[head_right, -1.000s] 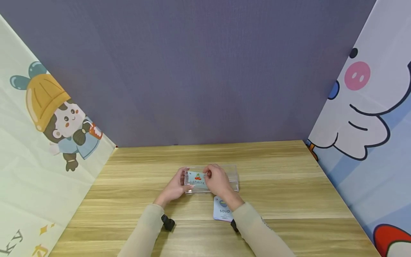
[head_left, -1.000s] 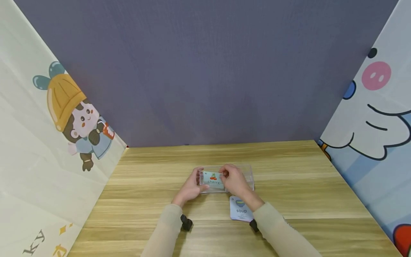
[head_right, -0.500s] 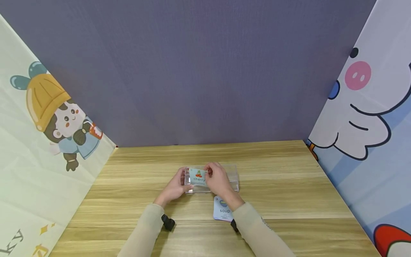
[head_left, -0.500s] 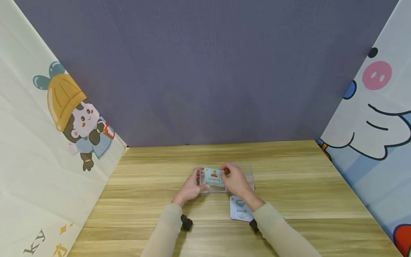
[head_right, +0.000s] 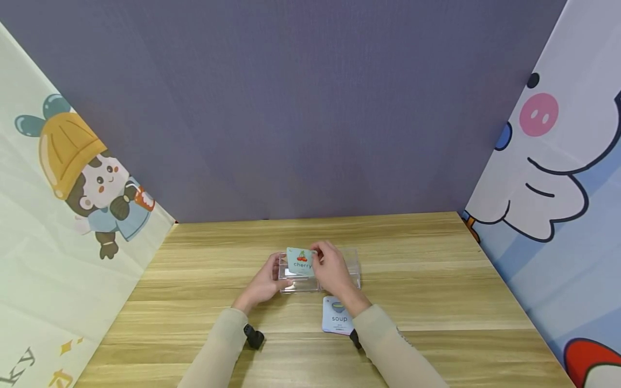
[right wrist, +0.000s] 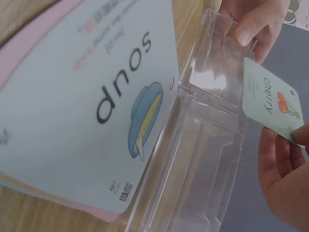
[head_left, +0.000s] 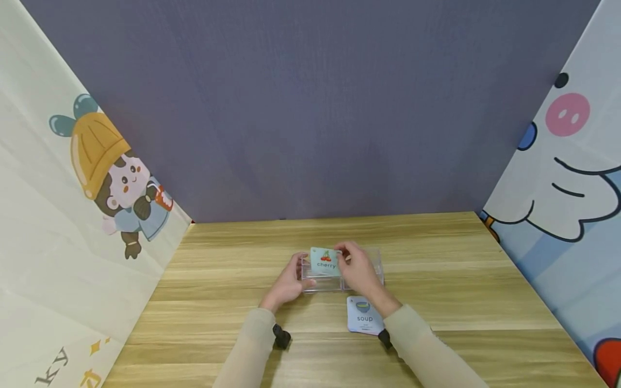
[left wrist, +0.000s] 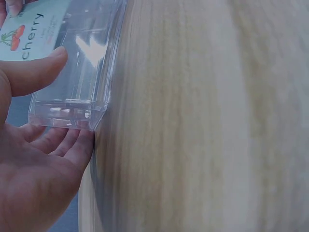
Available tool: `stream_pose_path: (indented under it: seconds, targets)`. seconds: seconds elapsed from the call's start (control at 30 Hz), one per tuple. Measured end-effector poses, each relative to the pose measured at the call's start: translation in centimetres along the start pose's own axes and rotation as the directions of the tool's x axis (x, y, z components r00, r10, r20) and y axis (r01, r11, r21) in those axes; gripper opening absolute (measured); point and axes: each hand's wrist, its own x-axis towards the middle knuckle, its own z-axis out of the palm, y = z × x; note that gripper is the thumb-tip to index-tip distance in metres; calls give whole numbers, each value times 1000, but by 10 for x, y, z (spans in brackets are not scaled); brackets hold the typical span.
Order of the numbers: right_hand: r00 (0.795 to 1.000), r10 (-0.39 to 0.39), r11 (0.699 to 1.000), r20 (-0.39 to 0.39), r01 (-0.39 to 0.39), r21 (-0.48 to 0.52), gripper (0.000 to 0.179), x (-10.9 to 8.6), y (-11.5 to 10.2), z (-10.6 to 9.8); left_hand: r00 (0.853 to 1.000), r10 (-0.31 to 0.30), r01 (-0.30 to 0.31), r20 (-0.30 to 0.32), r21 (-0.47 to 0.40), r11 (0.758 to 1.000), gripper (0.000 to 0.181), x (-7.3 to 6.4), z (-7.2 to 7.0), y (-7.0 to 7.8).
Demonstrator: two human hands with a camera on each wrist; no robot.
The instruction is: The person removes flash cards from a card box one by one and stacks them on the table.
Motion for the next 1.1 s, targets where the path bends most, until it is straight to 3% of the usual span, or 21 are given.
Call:
stream_pose_path:
  seconds: [0.23,0.47,0.83,1.1]
  targets:
    - [1000,-23,999,7,23,-27,21,-1,2,-3,1000,-19,20,-14,33,999,80,16,2,-36]
    - [999,-22,1000,32,22,-21,22,-7,-1,-5,1000,-15,16,-8,61,998,82,16,2,-37]
    - [999,0,1000,54,1,-15,23,-11,-3,-10,1000,-2,3,-22,20,1000,82,17,3,-39]
    - [1000,14,1000,24,-14,12,23,-13,-6,-17,1000,-13,13,-19,46,999,79,17,3,-38]
